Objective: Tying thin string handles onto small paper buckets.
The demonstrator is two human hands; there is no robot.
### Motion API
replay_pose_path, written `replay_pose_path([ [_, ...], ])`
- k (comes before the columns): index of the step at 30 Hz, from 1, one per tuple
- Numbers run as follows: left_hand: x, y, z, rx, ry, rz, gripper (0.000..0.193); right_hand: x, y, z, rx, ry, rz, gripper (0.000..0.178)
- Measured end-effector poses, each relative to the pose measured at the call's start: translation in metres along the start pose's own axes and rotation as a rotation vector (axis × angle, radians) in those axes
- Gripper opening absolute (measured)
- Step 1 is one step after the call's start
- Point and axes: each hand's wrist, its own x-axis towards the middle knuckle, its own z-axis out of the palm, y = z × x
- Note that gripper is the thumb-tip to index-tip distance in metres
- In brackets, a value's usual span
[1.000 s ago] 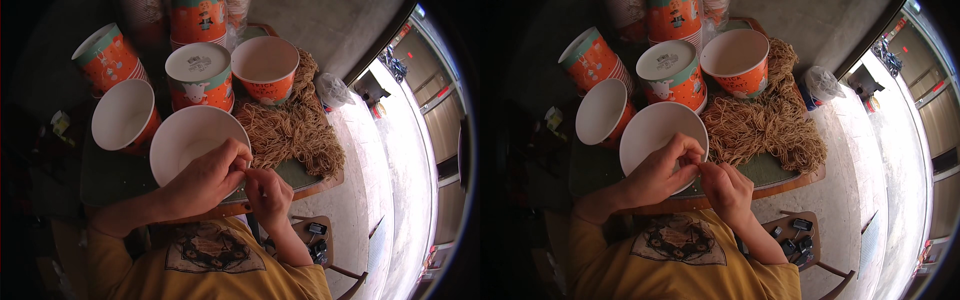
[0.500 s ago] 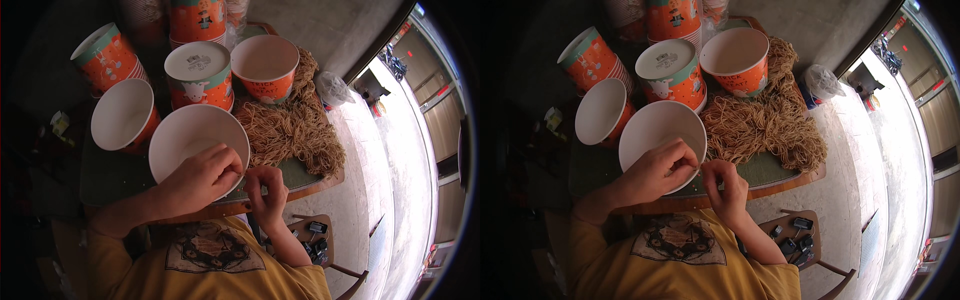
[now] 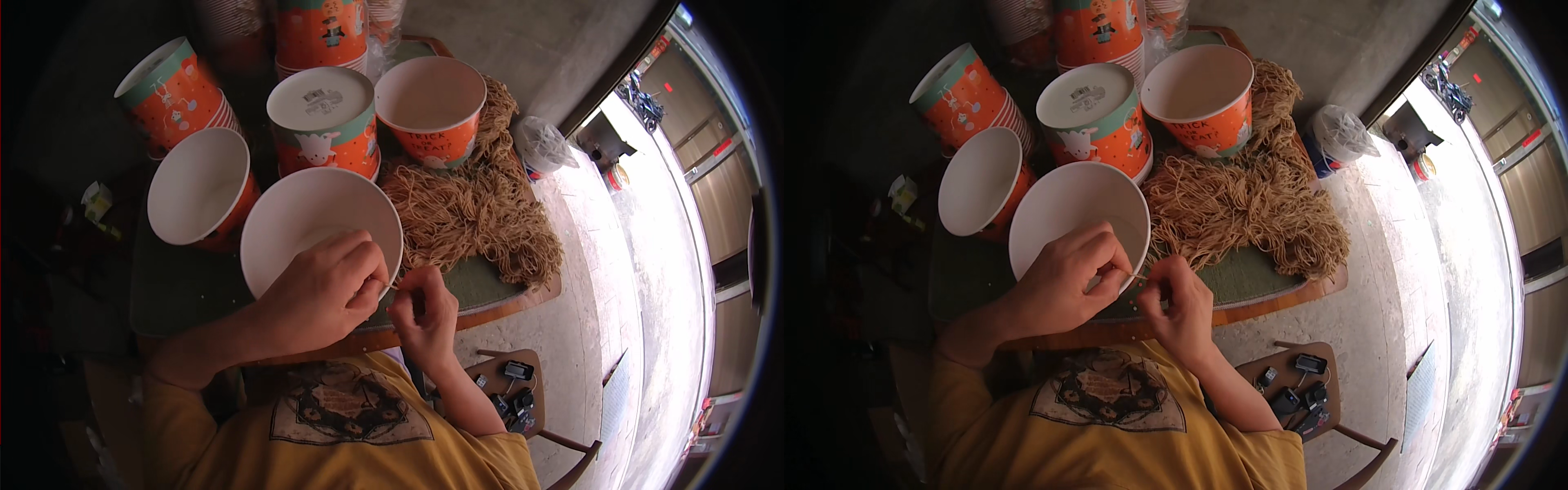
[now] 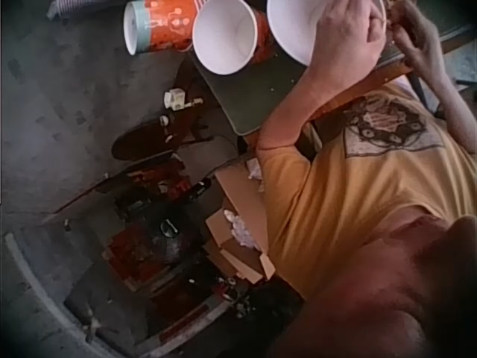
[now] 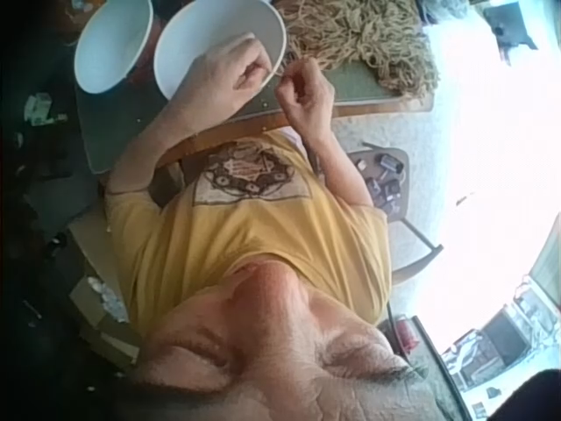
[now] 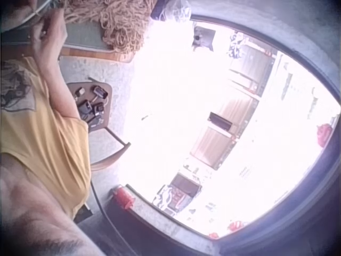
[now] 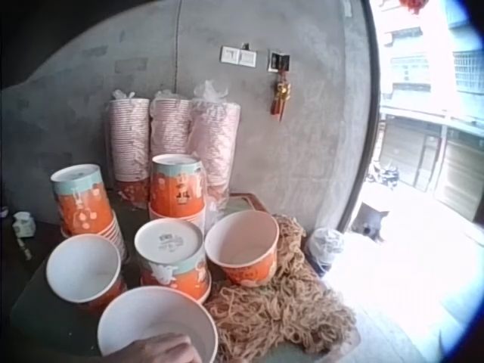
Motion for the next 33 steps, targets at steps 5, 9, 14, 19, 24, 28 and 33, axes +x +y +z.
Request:
replay_pose_path([
  [5,-0.002,0.002,0.000,0.130,0.032,0.096,0.016,-0.005,0.004,0.000,0.154,-0.038,0.143,0.009],
  [9,-0.014,0.007,0.002,0.288,0.004,0.184,0.025,-0.013,0.009,-0.002,0.401,0.003,0.250,0.007],
  [14,-0.038,0.002,-0.007,0.595,-0.033,0.336,0.027,-0.028,-0.001,-0.006,0.557,-0.188,0.389,0.003],
  [19,-0.050,-0.006,-0.022,0.656,0.216,0.175,0.037,-0.047,-0.011,0.005,0.428,-0.478,0.343,0.020],
  [24,-0.095,-0.012,0.022,0.401,0.621,-0.006,0.037,-0.051,-0.023,0.011,0.345,-0.591,0.291,0.015],
  [28,-0.106,-0.002,0.040,-0.311,0.383,-0.327,0.018,-0.055,-0.026,0.016,0.300,-0.649,0.245,0.015],
  [33,-0.095,-0.002,0.039,-0.924,0.157,-0.598,0.018,-0.059,-0.023,0.020,0.244,-0.645,0.172,0.013],
])
